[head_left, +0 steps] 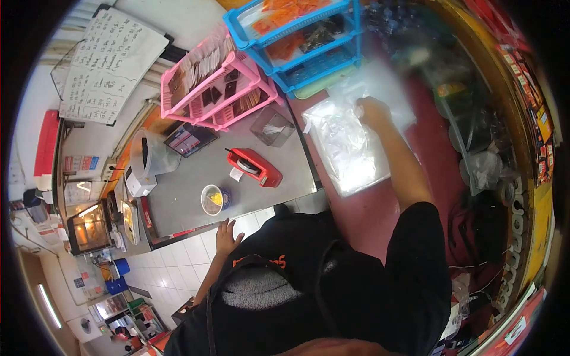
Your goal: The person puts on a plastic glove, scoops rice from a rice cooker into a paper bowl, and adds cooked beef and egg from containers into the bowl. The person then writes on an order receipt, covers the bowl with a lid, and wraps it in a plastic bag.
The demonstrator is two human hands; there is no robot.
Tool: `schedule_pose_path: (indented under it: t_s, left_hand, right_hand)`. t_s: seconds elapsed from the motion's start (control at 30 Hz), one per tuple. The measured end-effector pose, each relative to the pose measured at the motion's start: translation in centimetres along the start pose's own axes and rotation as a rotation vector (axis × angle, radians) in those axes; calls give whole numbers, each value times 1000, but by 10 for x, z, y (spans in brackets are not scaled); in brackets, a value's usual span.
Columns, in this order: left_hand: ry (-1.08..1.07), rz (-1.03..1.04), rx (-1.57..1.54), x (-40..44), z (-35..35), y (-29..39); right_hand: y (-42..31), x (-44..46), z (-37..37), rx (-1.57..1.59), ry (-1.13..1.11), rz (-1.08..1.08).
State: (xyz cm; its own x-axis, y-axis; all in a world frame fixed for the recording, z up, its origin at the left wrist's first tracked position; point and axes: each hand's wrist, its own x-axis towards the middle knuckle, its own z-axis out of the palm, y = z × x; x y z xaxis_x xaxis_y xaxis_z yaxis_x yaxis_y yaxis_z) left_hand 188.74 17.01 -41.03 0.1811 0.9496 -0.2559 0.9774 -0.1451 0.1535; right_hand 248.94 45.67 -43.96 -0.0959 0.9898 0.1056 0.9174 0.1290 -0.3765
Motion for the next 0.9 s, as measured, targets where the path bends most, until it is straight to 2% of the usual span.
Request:
schedule_pose_path:
  t_s: [0.2,0.27,0.3,0.37,0.5,0.57,0.63,0.7,0.77,0.8,0.87,0.9]
  left_hand:
    - [12,15,-31,4,2,2]
    - [27,24,-33,11,-6,6]
    - [30,45,-48,16,-9,7]
    - [24,75,-69,25,-19,14]
    - [41,180,-171,48,-49,48]
    - [101,249,-173,65,-68,66]
    - [236,356,-191,94,-92,85]
    - [382,422,-224,124,-133,118]
    - [539,513,-311,139,-194,176]
    - [624,582,-390,141,-225,207]
    - [556,702,-749,140,-266,258]
    - [566,701,-748,137,-269,266]
  right_hand:
    - [8,-7,5,-29,60,-62]
    - [8,-14,2,245,249,-34]
    - [9,-13,0,241,251,-44]
    - [9,-14,-1,364,416,-65]
    - [-10,-13,-39,511,511,-11]
    - [-35,-8,-73,676,723,-80]
    - [-91,-13,-131,1200,651,-112]
    - [-146,-32,-191,1294,464,-352]
    - [-192,-55,-228,1474,263,-249]
    - [-207,-55,-241,1475,258,-258]
    - [-231,-56,-256,1579,93,-367]
    - [-239,-55,-255,1678,30,-327]
